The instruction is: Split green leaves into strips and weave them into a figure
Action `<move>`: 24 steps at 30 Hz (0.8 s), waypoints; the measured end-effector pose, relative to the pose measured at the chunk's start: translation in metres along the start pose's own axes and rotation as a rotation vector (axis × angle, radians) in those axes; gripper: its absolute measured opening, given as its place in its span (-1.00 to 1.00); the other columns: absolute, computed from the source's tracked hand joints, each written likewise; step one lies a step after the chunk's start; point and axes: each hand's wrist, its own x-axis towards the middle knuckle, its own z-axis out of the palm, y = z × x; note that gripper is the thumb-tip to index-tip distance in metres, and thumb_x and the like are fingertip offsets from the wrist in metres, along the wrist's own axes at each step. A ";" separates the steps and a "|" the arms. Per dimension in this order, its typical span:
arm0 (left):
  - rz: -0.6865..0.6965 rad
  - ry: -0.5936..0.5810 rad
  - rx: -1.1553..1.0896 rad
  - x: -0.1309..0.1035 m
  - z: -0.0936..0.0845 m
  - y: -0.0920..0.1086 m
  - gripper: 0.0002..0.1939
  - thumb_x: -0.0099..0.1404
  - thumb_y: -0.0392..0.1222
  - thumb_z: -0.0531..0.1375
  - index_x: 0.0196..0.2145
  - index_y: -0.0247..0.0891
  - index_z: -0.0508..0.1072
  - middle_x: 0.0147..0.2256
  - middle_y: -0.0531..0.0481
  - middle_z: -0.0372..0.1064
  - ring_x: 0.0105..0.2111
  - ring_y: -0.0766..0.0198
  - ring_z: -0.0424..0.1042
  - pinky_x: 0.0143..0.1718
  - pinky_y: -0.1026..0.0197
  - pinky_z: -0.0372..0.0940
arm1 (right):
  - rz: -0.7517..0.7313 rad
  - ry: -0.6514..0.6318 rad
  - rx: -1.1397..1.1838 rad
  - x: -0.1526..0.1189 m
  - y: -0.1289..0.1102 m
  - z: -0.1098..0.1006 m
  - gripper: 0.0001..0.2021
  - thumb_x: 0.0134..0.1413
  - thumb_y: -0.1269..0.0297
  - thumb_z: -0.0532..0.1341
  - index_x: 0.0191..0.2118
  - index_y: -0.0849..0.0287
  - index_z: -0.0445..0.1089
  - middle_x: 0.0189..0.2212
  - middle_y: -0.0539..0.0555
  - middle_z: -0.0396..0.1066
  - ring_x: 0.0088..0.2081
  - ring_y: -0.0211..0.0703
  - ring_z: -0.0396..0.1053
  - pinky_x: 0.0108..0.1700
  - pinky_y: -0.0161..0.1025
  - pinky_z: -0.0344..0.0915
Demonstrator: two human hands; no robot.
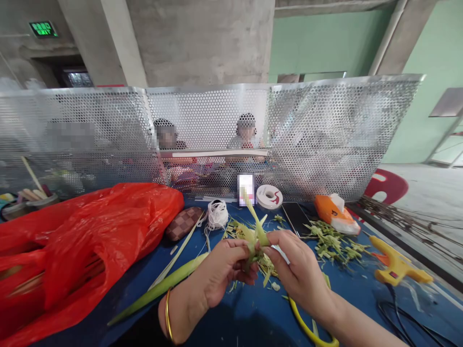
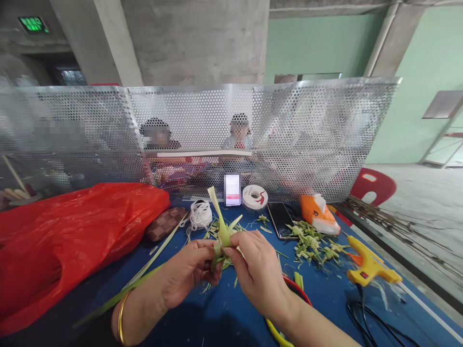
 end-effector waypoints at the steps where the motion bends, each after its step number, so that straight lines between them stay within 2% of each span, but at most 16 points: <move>1: 0.003 0.004 -0.017 0.000 0.000 0.000 -0.82 0.09 -0.13 0.28 -0.45 -0.32 0.50 -0.55 0.02 0.35 -0.56 0.36 0.32 -0.46 0.30 0.25 | -0.019 0.007 -0.018 0.000 0.000 0.000 -0.86 0.26 0.43 0.06 -0.32 0.12 0.29 -0.44 0.04 0.44 -0.38 -0.15 0.41 -0.31 -0.23 0.28; 7: -0.033 -0.029 -0.110 -0.001 -0.002 0.005 -0.82 0.08 -0.19 0.26 -0.37 -0.35 0.55 -0.45 -0.07 0.41 -0.47 0.30 0.38 -0.41 0.26 0.30 | -0.025 0.055 -0.095 0.001 0.000 0.001 -0.86 0.26 0.44 0.05 -0.33 0.12 0.25 -0.50 0.02 0.40 -0.42 -0.15 0.39 -0.32 -0.22 0.24; 11: 0.049 -0.022 -0.021 -0.002 0.001 0.006 -0.77 0.00 -0.25 0.35 -0.31 -0.33 0.58 -0.39 -0.03 0.41 -0.45 0.35 0.33 -0.39 0.29 0.26 | 0.030 0.080 -0.138 -0.002 0.000 0.002 -0.84 0.28 0.40 0.06 -0.37 0.12 0.22 -0.50 0.03 0.40 -0.44 -0.15 0.34 -0.33 -0.21 0.21; 14: 0.134 0.052 0.078 -0.001 0.006 0.001 -0.74 -0.01 -0.17 0.40 -0.34 -0.34 0.58 -0.42 0.02 0.37 -0.51 0.42 0.21 -0.46 0.31 0.17 | 0.054 0.067 -0.135 -0.003 -0.002 0.004 -0.83 0.29 0.38 0.05 -0.37 0.13 0.23 -0.48 0.03 0.42 -0.43 -0.15 0.35 -0.31 -0.21 0.20; 17: 0.156 0.109 0.130 0.000 0.010 -0.002 -0.69 -0.02 -0.05 0.41 -0.39 -0.34 0.56 -0.52 0.08 0.27 -0.54 0.41 0.14 -0.49 0.30 0.11 | 0.051 0.087 -0.120 -0.003 -0.004 0.005 -0.84 0.29 0.37 0.06 -0.36 0.13 0.24 -0.48 0.03 0.43 -0.44 -0.16 0.35 -0.30 -0.21 0.20; 24: 0.192 0.159 0.213 0.000 0.010 -0.001 -0.63 -0.01 0.02 0.38 -0.33 -0.33 0.59 -0.57 0.08 0.25 -0.54 0.38 0.15 -0.52 0.29 0.06 | 0.156 0.085 -0.066 -0.006 -0.002 0.008 -0.84 0.27 0.31 0.10 -0.38 0.12 0.28 -0.48 0.01 0.41 -0.41 -0.14 0.33 -0.27 -0.20 0.20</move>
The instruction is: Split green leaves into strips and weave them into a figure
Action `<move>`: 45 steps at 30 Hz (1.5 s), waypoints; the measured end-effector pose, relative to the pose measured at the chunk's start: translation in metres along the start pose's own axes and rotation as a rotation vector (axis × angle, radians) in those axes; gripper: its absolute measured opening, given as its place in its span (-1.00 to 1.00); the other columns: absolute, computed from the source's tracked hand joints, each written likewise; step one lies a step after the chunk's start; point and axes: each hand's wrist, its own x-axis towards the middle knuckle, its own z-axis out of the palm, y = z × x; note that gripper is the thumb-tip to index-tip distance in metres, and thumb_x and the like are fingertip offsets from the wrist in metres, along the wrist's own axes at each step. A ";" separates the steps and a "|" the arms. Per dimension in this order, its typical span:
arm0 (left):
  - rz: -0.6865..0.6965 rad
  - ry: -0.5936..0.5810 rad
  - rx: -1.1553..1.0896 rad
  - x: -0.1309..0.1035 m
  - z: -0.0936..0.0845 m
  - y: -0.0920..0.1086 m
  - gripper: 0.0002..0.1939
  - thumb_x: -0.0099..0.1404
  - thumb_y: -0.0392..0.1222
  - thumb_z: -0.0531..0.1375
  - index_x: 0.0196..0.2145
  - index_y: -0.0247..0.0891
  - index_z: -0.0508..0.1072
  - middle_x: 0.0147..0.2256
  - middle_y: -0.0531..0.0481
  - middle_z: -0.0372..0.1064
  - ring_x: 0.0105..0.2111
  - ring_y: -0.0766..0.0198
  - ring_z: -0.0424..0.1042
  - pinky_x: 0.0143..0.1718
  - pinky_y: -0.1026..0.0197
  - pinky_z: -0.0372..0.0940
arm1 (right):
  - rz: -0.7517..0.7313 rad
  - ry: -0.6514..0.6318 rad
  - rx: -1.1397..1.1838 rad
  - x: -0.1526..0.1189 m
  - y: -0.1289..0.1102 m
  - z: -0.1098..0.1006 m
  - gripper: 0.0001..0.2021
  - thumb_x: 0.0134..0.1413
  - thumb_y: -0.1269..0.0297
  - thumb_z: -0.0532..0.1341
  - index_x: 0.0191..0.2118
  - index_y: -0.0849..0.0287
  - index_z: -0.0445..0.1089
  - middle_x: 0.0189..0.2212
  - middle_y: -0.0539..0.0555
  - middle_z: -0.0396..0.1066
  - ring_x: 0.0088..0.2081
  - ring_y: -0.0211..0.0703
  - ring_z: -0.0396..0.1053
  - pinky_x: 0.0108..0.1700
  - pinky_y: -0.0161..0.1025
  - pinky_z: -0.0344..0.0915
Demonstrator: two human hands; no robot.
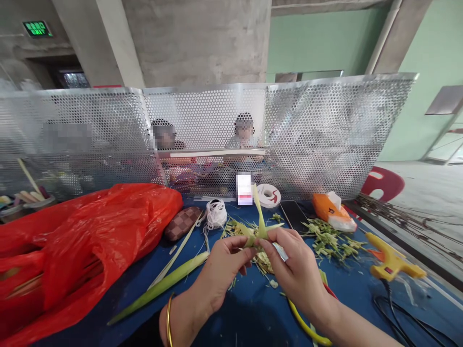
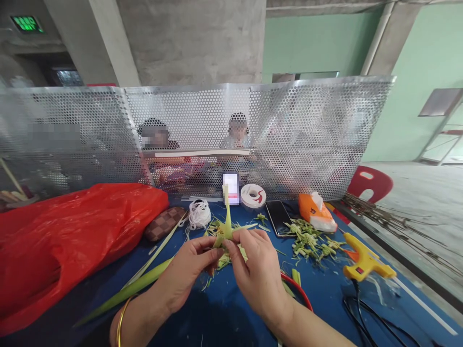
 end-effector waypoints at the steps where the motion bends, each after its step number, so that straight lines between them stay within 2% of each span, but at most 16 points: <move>1: -0.007 0.005 0.004 0.000 0.000 0.000 -0.62 -0.01 0.01 0.38 -0.31 -0.33 0.59 -0.57 0.07 0.27 -0.54 0.37 0.18 -0.53 0.29 0.05 | 0.024 -0.002 0.011 0.000 0.000 0.001 -0.83 0.27 0.30 0.10 -0.39 0.12 0.27 -0.48 0.00 0.41 -0.41 -0.15 0.32 -0.27 -0.20 0.20; 5: -0.027 0.038 0.031 0.001 0.000 -0.001 -0.58 -0.02 -0.02 0.38 -0.25 -0.35 0.59 -0.52 0.02 0.37 -0.54 0.37 0.25 -0.58 0.32 0.01 | 0.084 -0.002 0.031 0.000 0.000 0.001 -0.81 0.26 0.29 0.11 -0.42 0.12 0.26 -0.49 -0.01 0.40 -0.41 -0.16 0.30 -0.28 -0.22 0.19; 8: -0.017 0.062 0.082 0.002 -0.001 -0.002 -0.61 0.01 -0.06 0.36 -0.22 -0.34 0.60 -0.54 0.04 0.36 -0.56 0.39 0.24 -0.60 0.34 0.00 | 0.070 0.004 0.019 0.001 0.000 -0.001 -0.81 0.26 0.29 0.11 -0.42 0.11 0.26 -0.52 -0.02 0.38 -0.42 -0.15 0.29 -0.29 -0.23 0.18; 14: -0.043 -0.014 0.118 0.002 -0.004 0.003 -0.60 0.05 -0.03 0.33 -0.18 -0.28 0.61 -0.48 0.01 0.42 -0.59 0.39 0.31 -0.65 0.35 0.00 | 0.087 -0.010 0.013 0.005 0.002 -0.006 -0.79 0.25 0.26 0.11 -0.44 0.11 0.24 -0.54 -0.02 0.35 -0.43 -0.16 0.26 -0.34 -0.27 0.16; 21: -0.061 -0.027 0.122 0.005 -0.006 0.002 -0.63 0.07 -0.03 0.33 -0.19 -0.28 0.60 -0.48 0.02 0.39 -0.58 0.40 0.29 -0.65 0.37 0.03 | 0.215 -0.081 0.129 0.005 0.003 -0.003 -0.79 0.24 0.20 0.10 -0.42 0.11 0.25 -0.51 -0.03 0.33 -0.45 -0.20 0.22 -0.39 -0.29 0.13; 28: -0.067 -0.037 0.114 0.005 -0.006 -0.002 -0.66 0.12 -0.04 0.30 -0.18 -0.26 0.59 -0.41 0.01 0.39 -0.55 0.38 0.37 -0.65 0.36 0.05 | 0.380 -0.120 0.286 0.007 0.005 -0.003 -0.75 0.21 0.14 0.10 -0.44 0.13 0.27 -0.54 -0.06 0.26 -0.47 -0.24 0.17 -0.41 -0.30 0.12; 34: -0.058 0.039 0.035 0.003 0.000 -0.003 -0.68 0.05 -0.09 0.32 -0.24 -0.31 0.58 -0.47 0.02 0.40 -0.57 0.36 0.36 -0.65 0.35 0.07 | 0.372 -0.113 0.324 0.007 0.008 0.003 -0.76 0.19 0.16 0.13 -0.46 0.14 0.28 -0.53 -0.06 0.25 -0.46 -0.25 0.17 -0.39 -0.30 0.14; 39: -0.033 0.112 -0.025 0.002 0.004 -0.006 -0.67 0.01 -0.11 0.34 -0.27 -0.34 0.57 -0.51 0.04 0.40 -0.63 0.42 0.28 -0.66 0.36 -0.03 | 0.384 -0.070 0.424 0.005 0.007 0.008 -0.77 0.17 0.16 0.16 -0.46 0.15 0.32 -0.53 -0.05 0.26 -0.44 -0.24 0.18 -0.38 -0.29 0.18; 45: -0.035 0.201 -0.080 0.004 0.004 -0.005 -0.76 -0.01 -0.14 0.33 -0.37 -0.33 0.55 -0.69 0.15 0.20 -0.69 0.46 0.14 -0.65 0.35 -0.13 | 0.486 -0.060 0.531 0.007 0.002 0.006 -0.81 0.00 0.16 0.28 -0.45 0.17 0.42 -0.46 0.02 0.44 -0.37 -0.14 0.33 -0.27 -0.19 0.27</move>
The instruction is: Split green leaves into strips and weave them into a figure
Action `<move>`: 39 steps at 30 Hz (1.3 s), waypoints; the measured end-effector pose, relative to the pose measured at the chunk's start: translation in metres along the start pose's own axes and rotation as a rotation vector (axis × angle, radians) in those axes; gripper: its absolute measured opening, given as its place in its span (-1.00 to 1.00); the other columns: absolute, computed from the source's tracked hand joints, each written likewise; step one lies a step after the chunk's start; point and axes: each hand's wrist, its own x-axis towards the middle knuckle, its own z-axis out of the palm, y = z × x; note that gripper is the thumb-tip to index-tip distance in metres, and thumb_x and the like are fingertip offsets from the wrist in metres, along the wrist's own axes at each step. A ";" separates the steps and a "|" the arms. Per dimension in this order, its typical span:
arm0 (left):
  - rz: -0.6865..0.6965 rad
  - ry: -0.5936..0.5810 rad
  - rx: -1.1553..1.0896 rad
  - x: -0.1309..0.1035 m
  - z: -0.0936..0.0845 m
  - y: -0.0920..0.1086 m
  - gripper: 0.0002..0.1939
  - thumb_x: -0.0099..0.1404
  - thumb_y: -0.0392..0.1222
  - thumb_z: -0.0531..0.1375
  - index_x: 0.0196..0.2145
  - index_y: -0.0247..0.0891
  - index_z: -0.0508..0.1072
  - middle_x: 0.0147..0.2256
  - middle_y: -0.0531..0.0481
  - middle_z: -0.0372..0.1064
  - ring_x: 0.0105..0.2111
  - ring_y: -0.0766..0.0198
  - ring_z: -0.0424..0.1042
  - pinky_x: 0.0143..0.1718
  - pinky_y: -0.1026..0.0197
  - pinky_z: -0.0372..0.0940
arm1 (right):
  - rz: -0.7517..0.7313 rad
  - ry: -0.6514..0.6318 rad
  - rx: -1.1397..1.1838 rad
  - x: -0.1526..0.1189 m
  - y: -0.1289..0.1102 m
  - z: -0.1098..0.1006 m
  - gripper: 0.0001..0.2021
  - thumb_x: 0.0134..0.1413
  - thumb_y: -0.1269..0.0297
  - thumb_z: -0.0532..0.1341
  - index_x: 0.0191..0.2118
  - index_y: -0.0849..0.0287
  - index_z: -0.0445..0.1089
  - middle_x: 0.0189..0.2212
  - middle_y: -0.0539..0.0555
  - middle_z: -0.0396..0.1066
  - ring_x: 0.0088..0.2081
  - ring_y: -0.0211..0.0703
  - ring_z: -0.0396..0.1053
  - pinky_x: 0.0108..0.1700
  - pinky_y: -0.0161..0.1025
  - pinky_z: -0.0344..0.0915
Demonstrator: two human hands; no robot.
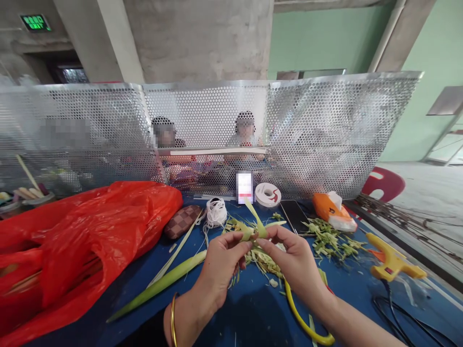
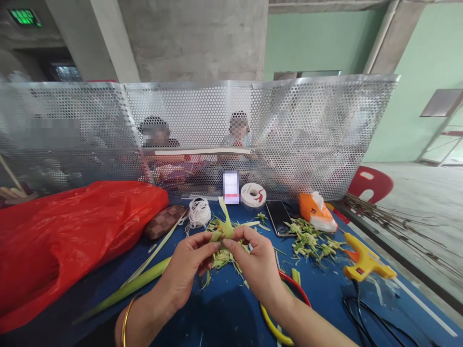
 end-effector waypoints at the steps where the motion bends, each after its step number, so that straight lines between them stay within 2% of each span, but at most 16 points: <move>1: -0.006 0.004 -0.003 0.000 0.000 0.001 -0.77 -0.02 -0.15 0.33 -0.39 -0.33 0.54 -0.69 0.15 0.19 -0.69 0.46 0.14 -0.65 0.35 -0.14 | 0.037 -0.005 0.053 0.000 -0.001 0.000 -0.81 -0.03 0.15 0.31 -0.44 0.17 0.43 -0.45 0.03 0.45 -0.36 -0.12 0.35 -0.25 -0.17 0.28; 6: -0.029 0.016 0.006 -0.002 0.000 0.007 -0.77 -0.08 -0.17 0.34 -0.42 -0.34 0.55 -0.68 0.15 0.21 -0.70 0.48 0.09 -0.64 0.34 -0.15 | 0.188 -0.075 0.400 -0.002 -0.010 0.000 -0.78 -0.08 0.15 0.38 -0.35 0.16 0.43 -0.40 0.04 0.50 -0.32 -0.14 0.42 -0.20 -0.20 0.34; 10: -0.022 0.025 0.022 -0.002 0.001 0.008 -0.80 -0.09 -0.18 0.34 -0.47 -0.33 0.56 -0.69 0.14 0.20 -0.69 0.47 0.09 -0.63 0.33 -0.10 | 0.210 -0.027 0.452 -0.004 -0.016 0.001 -0.74 -0.12 0.13 0.41 -0.35 0.15 0.43 -0.46 0.00 0.49 -0.37 -0.18 0.43 -0.26 -0.26 0.36; 17: -0.022 -0.011 0.050 -0.001 -0.001 0.006 -0.78 -0.06 -0.15 0.35 -0.44 -0.34 0.56 -0.68 0.13 0.21 -0.68 0.45 0.11 -0.63 0.32 -0.11 | 0.149 0.041 0.399 -0.002 -0.016 -0.001 -0.74 -0.05 0.08 0.37 -0.33 0.15 0.44 -0.46 0.05 0.49 -0.36 -0.11 0.45 -0.24 -0.18 0.37; 20: -0.030 -0.017 0.047 -0.001 -0.002 0.008 -0.78 -0.05 -0.16 0.35 -0.44 -0.35 0.55 -0.68 0.13 0.20 -0.68 0.46 0.11 -0.62 0.32 -0.12 | 0.121 0.064 0.362 0.000 -0.014 -0.005 -0.77 0.03 0.07 0.31 -0.36 0.14 0.43 -0.50 0.01 0.45 -0.38 -0.16 0.38 -0.20 -0.19 0.33; 23: -0.021 -0.049 0.034 -0.001 -0.004 0.009 -0.80 -0.04 -0.18 0.34 -0.44 -0.35 0.55 -0.69 0.13 0.19 -0.70 0.48 0.09 -0.64 0.32 -0.15 | 0.095 0.068 0.295 0.001 -0.012 -0.009 -0.75 0.06 0.06 0.29 -0.44 0.14 0.40 -0.55 -0.03 0.36 -0.43 -0.22 0.28 -0.28 -0.24 0.25; 28: -0.036 -0.027 -0.036 0.000 -0.006 0.012 -0.78 -0.07 -0.17 0.36 -0.43 -0.35 0.55 -0.67 0.14 0.19 -0.69 0.50 0.06 -0.65 0.33 -0.18 | 0.068 -0.047 0.165 0.001 -0.012 -0.016 -0.72 0.04 0.11 0.28 -0.54 0.15 0.29 -0.54 -0.04 0.24 -0.48 -0.24 0.16 -0.44 -0.28 0.12; 34: -0.039 -0.022 -0.103 0.000 -0.010 0.018 -0.73 -0.10 -0.15 0.37 -0.42 -0.36 0.56 -0.64 0.11 0.24 -0.69 0.52 0.04 -0.64 0.34 -0.19 | -0.152 -0.217 -0.059 0.004 -0.026 -0.027 -0.79 0.06 0.24 0.21 -0.55 0.14 0.29 -0.36 0.05 0.37 -0.25 -0.08 0.33 -0.20 -0.16 0.25; 39: -0.049 -0.008 -0.146 0.000 -0.013 0.021 -0.74 -0.10 -0.15 0.39 -0.43 -0.35 0.57 -0.63 0.10 0.24 -0.67 0.52 0.05 -0.61 0.35 -0.16 | -0.143 -0.300 -0.161 0.008 -0.030 -0.036 -0.82 0.05 0.32 0.22 -0.55 0.14 0.35 -0.22 0.09 0.44 -0.15 -0.01 0.40 -0.12 -0.09 0.29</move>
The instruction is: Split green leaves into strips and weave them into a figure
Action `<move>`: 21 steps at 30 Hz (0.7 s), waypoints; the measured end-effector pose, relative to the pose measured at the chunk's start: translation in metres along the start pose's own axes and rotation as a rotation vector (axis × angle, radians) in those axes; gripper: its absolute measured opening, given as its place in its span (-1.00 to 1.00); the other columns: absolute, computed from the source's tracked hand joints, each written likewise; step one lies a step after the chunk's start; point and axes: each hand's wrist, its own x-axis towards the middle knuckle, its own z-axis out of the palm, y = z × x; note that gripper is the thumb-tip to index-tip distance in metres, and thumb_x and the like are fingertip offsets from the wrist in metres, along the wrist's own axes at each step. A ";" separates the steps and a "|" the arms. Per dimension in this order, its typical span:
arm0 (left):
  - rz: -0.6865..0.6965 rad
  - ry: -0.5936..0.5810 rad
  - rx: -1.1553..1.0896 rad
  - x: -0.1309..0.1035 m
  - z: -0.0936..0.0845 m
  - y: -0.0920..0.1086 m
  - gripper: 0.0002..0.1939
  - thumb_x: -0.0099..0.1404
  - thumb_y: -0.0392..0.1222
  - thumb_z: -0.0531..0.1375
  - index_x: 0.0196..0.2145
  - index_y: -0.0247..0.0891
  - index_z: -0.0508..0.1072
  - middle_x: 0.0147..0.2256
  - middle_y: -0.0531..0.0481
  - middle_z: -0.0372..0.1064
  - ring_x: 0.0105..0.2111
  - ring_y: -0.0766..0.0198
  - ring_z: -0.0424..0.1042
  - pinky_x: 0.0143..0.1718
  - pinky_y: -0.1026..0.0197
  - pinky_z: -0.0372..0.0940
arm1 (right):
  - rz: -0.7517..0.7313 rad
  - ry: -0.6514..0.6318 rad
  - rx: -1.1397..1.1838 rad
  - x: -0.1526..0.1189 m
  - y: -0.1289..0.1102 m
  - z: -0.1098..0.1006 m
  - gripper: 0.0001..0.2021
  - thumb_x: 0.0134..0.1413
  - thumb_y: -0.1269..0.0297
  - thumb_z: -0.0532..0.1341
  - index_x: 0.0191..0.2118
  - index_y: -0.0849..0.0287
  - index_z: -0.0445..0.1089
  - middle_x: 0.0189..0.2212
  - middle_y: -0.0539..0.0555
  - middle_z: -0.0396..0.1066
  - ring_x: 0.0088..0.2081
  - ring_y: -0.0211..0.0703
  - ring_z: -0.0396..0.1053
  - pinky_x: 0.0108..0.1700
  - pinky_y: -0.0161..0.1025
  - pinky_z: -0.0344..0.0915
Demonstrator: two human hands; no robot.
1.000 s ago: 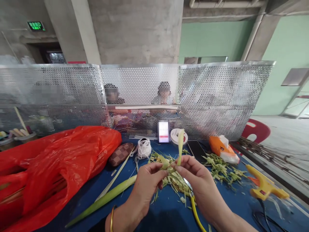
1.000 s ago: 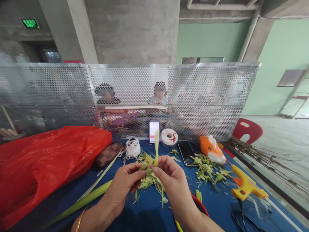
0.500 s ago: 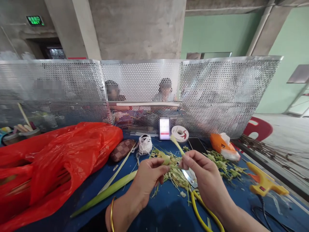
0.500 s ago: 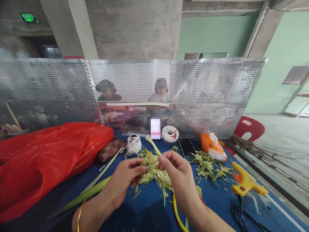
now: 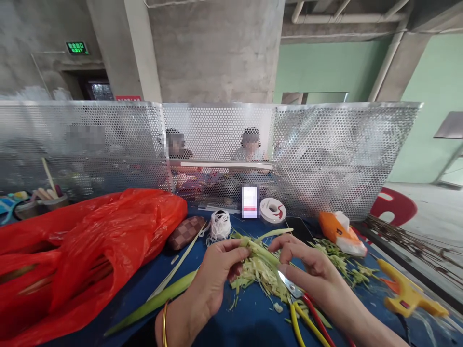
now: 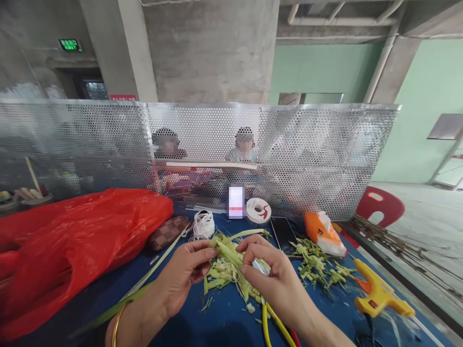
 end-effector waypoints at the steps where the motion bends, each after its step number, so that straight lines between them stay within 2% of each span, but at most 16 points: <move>1: 0.002 -0.003 0.001 0.000 0.000 0.000 -0.74 -0.10 -0.15 0.39 -0.43 -0.35 0.57 -0.63 0.10 0.24 -0.67 0.52 0.05 -0.61 0.35 -0.17 | 0.005 -0.007 -0.002 0.001 0.001 -0.001 -0.82 0.05 0.32 0.22 -0.55 0.14 0.36 -0.21 0.09 0.44 -0.15 -0.01 0.40 -0.11 -0.08 0.30; 8: 0.001 -0.015 0.011 -0.002 0.001 0.000 -0.75 -0.08 -0.15 0.38 -0.43 -0.36 0.57 -0.62 0.10 0.24 -0.66 0.52 0.06 -0.61 0.36 -0.17 | 0.018 -0.008 -0.005 0.001 0.001 0.002 -0.81 0.03 0.31 0.21 -0.57 0.14 0.30 -0.22 0.08 0.44 -0.18 -0.03 0.39 -0.13 -0.11 0.30; 14: -0.003 -0.027 0.010 -0.002 0.002 -0.002 -0.77 -0.08 -0.16 0.37 -0.45 -0.36 0.56 -0.61 0.08 0.27 -0.67 0.54 0.07 -0.60 0.37 -0.15 | 0.125 0.014 0.133 0.003 0.005 0.012 -0.64 0.11 0.10 0.18 -0.61 0.14 0.19 -0.40 0.06 0.35 -0.34 -0.13 0.30 -0.34 -0.23 0.23; 21: -0.006 -0.001 0.021 -0.002 0.002 -0.003 -0.72 -0.08 -0.16 0.37 -0.38 -0.36 0.58 -0.59 0.08 0.28 -0.66 0.54 0.08 -0.60 0.38 -0.11 | 0.263 0.047 0.340 0.004 0.004 0.022 -0.64 -0.02 0.11 0.25 -0.65 0.16 0.18 -0.40 0.05 0.31 -0.38 -0.16 0.21 -0.30 -0.20 0.18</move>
